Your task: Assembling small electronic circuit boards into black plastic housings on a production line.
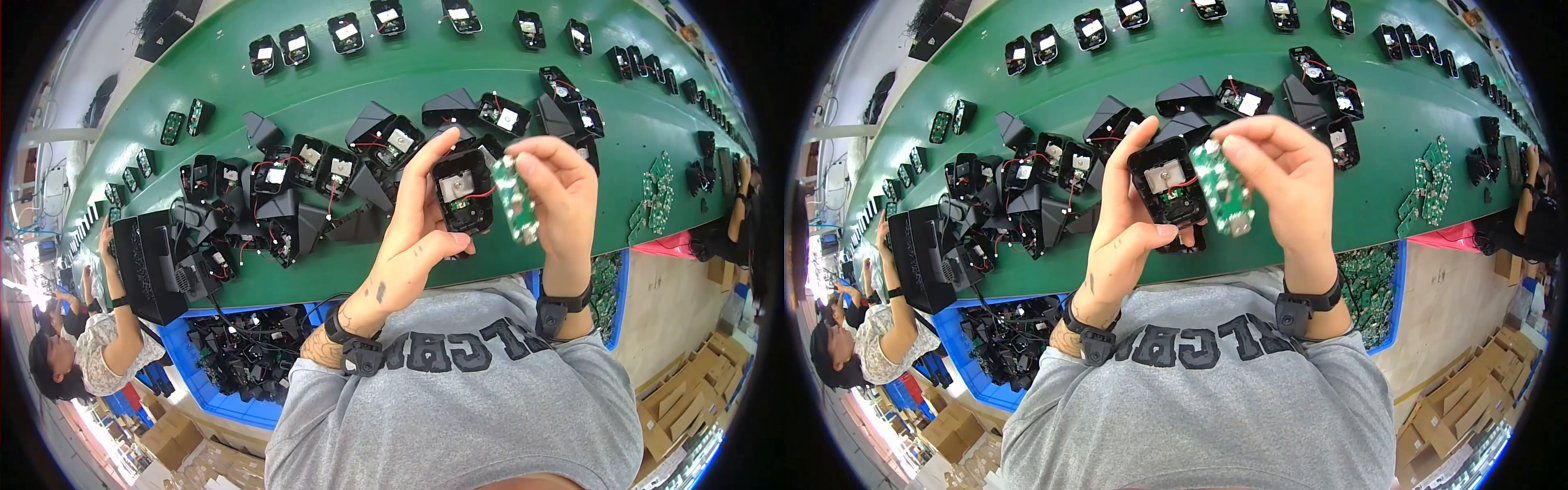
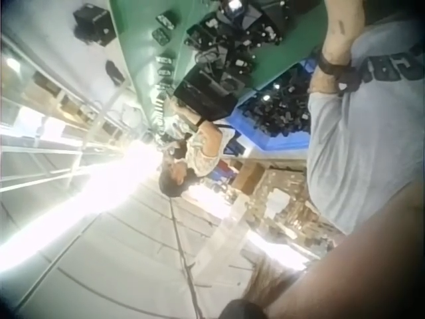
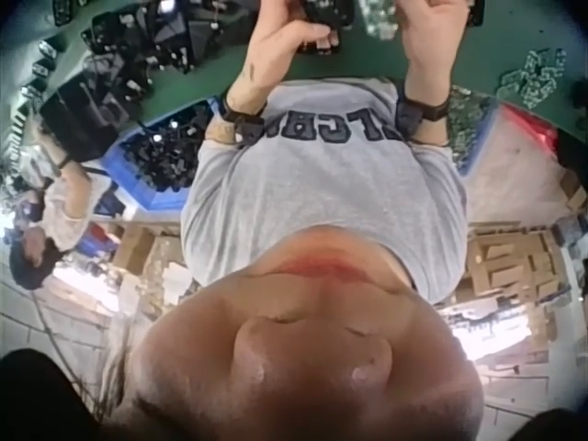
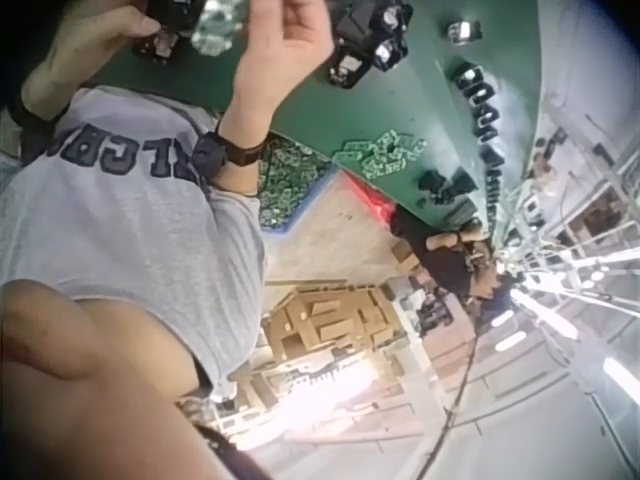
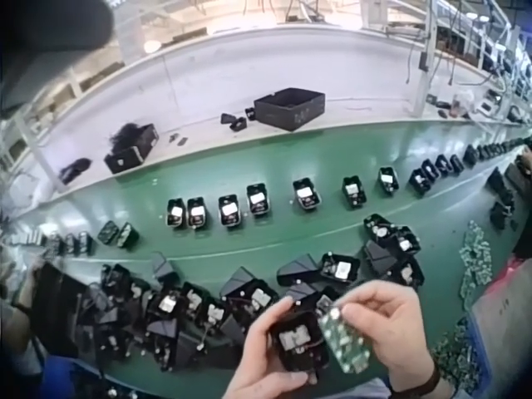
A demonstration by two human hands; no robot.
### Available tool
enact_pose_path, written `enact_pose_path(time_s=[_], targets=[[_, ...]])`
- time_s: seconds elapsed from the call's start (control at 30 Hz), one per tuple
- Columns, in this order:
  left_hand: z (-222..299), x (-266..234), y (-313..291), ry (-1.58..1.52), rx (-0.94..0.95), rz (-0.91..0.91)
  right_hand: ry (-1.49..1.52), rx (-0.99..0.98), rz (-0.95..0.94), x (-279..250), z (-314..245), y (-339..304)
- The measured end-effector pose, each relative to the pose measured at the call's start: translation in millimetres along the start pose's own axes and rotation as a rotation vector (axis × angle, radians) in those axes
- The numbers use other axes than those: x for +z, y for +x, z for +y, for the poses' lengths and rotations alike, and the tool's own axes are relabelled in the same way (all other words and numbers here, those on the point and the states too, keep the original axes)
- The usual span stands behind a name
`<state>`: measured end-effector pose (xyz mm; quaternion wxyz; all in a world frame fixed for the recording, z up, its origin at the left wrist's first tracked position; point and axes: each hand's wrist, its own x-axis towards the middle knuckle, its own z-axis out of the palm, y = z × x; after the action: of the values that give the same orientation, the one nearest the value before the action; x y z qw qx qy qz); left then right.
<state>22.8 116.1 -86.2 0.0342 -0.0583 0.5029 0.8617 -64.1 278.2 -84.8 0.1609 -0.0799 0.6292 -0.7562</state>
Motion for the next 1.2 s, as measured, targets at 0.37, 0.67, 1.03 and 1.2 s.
enact_pose_path(time_s=[0.37,0.67,1.03,1.2], targets=[[-4.5,-6.6,6.4,-0.062,-0.002,-0.071,-0.161,-0.371,-0.365,6.8,-15.2,-9.2],[-5.9,-3.1,11.9,-0.316,-0.072,0.089,0.353,-0.084,0.078,-16.4,14.0,17.7],[-0.9,1.3,11.0,-0.299,-0.099,0.013,0.18,-0.06,0.041,10.1,12.9,4.3],[0.1,4.1,9.4,-0.276,-0.085,0.011,0.089,-0.089,0.0,12.7,11.4,1.9]])
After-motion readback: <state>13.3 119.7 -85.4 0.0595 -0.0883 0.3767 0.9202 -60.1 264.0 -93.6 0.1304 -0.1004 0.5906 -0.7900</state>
